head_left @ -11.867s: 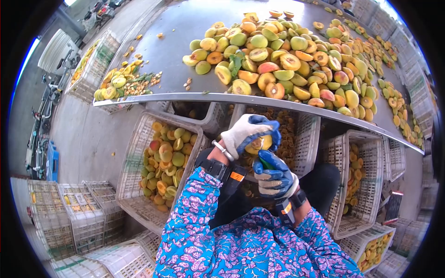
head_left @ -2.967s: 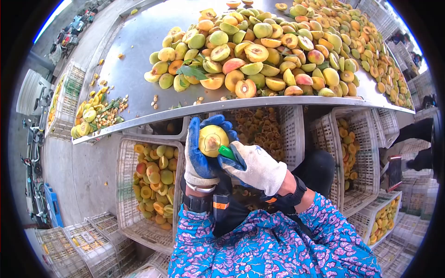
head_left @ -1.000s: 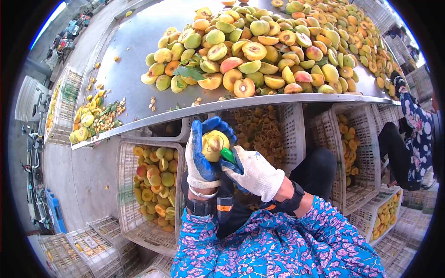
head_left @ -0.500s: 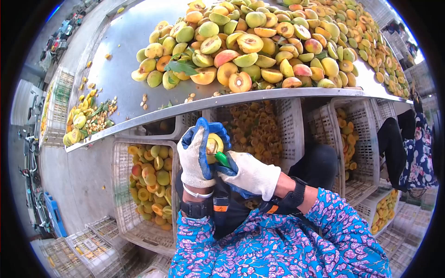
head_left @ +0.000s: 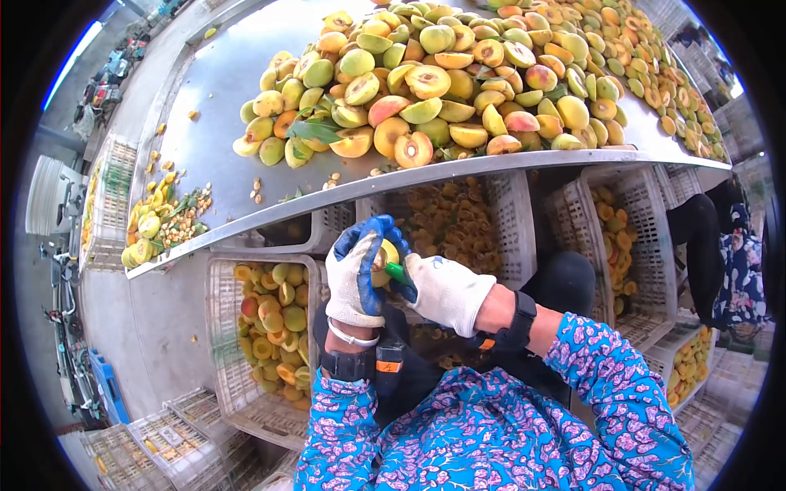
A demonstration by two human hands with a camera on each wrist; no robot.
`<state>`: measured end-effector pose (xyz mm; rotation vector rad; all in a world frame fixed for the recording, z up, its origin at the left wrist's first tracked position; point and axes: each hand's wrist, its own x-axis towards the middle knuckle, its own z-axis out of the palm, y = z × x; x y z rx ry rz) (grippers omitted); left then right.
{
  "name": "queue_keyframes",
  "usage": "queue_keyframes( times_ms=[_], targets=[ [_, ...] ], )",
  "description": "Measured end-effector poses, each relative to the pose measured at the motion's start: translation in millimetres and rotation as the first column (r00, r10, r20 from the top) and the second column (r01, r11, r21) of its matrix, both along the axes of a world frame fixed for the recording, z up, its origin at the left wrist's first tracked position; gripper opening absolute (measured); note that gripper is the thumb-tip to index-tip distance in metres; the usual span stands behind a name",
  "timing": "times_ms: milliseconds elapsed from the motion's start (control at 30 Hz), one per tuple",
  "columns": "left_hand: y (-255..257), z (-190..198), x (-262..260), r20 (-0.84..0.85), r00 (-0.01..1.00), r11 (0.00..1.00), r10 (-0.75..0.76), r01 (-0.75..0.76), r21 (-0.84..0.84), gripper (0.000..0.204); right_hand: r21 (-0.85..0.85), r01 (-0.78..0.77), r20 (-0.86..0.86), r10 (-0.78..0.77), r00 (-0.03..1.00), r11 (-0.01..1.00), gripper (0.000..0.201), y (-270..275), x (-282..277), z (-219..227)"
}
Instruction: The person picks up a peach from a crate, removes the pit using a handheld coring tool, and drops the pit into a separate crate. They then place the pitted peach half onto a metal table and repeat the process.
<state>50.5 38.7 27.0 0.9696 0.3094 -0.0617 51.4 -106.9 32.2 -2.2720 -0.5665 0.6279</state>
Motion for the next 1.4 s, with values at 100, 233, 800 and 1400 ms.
queue_keyframes(
  times_ms=[100,233,800,1400],
  targets=[
    [0.0,3.6,1.9,-0.035,0.997,0.992,0.068,-0.071,-0.102,0.023,0.01,0.033,0.018,-0.034,0.999,0.999,0.033,7.7,-2.5,1.8],
    [4.6,2.5,6.2,0.184,0.976,0.959,0.118,-0.16,0.235,0.024,0.066,0.039,-0.029,-0.037,0.999,0.997,0.031,20.1,8.1,-5.5],
    [-0.1,-9.1,5.0,0.119,0.987,0.991,0.105,-0.113,0.066,0.029,-0.125,-0.057,0.288,0.092,0.953,0.99,0.018,-0.2,3.9,8.3],
    [-1.3,-2.6,0.7,0.108,0.993,0.996,0.049,-0.056,0.065,0.029,0.068,0.12,-0.204,-0.104,0.973,0.99,0.019,14.5,-14.6,16.2]
  ],
)
